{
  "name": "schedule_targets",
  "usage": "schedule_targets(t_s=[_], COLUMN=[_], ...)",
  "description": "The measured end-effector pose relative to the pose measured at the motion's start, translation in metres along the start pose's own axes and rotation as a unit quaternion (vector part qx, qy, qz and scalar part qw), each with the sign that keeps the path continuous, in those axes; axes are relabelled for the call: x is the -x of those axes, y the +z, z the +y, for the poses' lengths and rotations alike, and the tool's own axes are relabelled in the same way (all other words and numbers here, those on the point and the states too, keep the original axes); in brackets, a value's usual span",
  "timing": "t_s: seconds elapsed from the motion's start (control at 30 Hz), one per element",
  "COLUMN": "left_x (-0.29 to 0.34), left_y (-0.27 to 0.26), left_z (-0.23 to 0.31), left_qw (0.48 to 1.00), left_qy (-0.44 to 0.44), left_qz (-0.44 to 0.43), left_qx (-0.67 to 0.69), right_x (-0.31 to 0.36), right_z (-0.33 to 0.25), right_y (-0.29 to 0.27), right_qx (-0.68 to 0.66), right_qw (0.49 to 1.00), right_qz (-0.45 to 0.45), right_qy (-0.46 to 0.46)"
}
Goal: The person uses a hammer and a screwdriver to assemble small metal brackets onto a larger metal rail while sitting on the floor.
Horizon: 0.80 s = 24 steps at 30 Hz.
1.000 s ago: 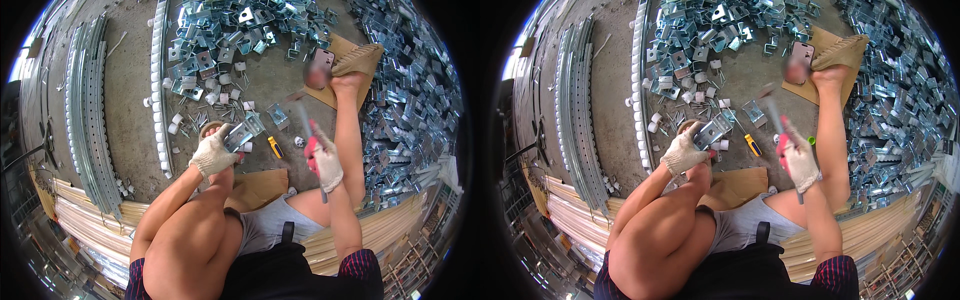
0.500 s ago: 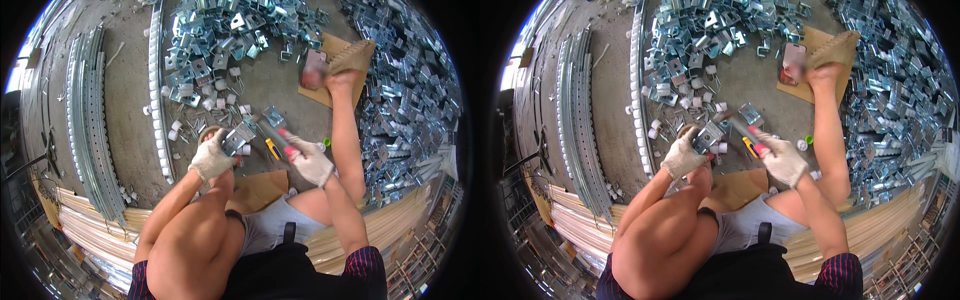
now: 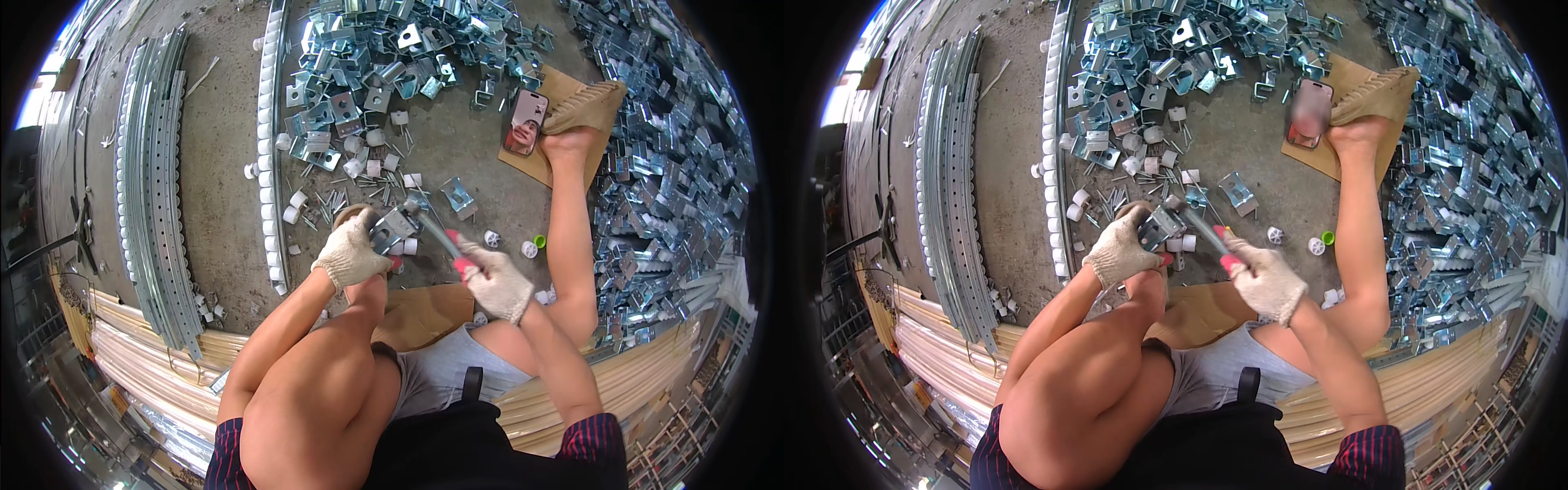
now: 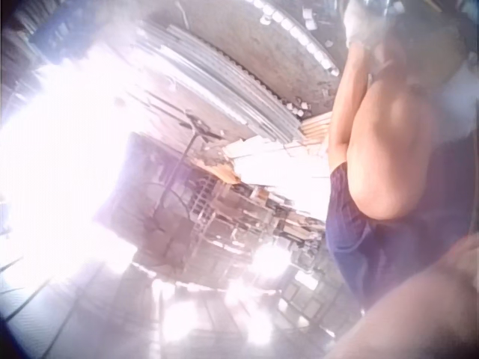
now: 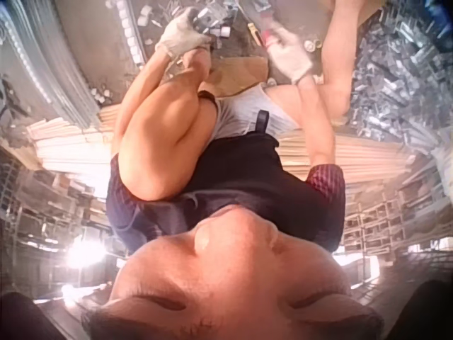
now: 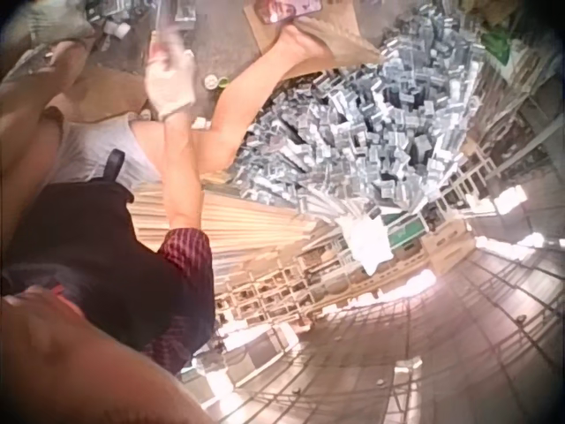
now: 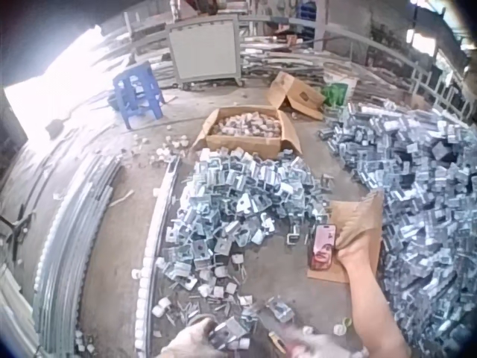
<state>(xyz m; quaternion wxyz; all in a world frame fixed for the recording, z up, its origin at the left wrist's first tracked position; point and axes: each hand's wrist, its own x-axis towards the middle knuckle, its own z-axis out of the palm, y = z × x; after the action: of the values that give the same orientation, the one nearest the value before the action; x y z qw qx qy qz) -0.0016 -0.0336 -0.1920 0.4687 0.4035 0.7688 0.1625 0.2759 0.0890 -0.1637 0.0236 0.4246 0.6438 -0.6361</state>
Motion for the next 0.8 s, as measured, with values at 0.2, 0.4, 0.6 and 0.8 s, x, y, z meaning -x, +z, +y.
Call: schedule_targets(t_s=[0.2,0.4,0.6,0.8], left_x=[0.0,0.002,0.001,0.002], left_y=[0.003,-0.003,-0.007,-0.005], left_z=[-0.004,-0.004,0.001,0.008], left_qw=[0.996,0.999,1.0,0.999], left_qy=[0.063,0.014,-0.005,0.011], left_qz=[0.056,0.029,-0.02,-0.01], left_qx=[0.032,0.021,-0.006,-0.046], right_x=[-0.005,-0.004,-0.003,0.012], right_z=[-0.014,-0.005,0.007,-0.015], right_y=[-0.011,-0.007,-0.01,0.002], right_qx=[-0.069,0.009,0.027,0.018], right_qw=[0.994,0.997,0.995,0.999], right_qz=[0.083,0.052,-0.007,-0.015], right_qy=[0.026,-0.055,-0.094,-0.042])
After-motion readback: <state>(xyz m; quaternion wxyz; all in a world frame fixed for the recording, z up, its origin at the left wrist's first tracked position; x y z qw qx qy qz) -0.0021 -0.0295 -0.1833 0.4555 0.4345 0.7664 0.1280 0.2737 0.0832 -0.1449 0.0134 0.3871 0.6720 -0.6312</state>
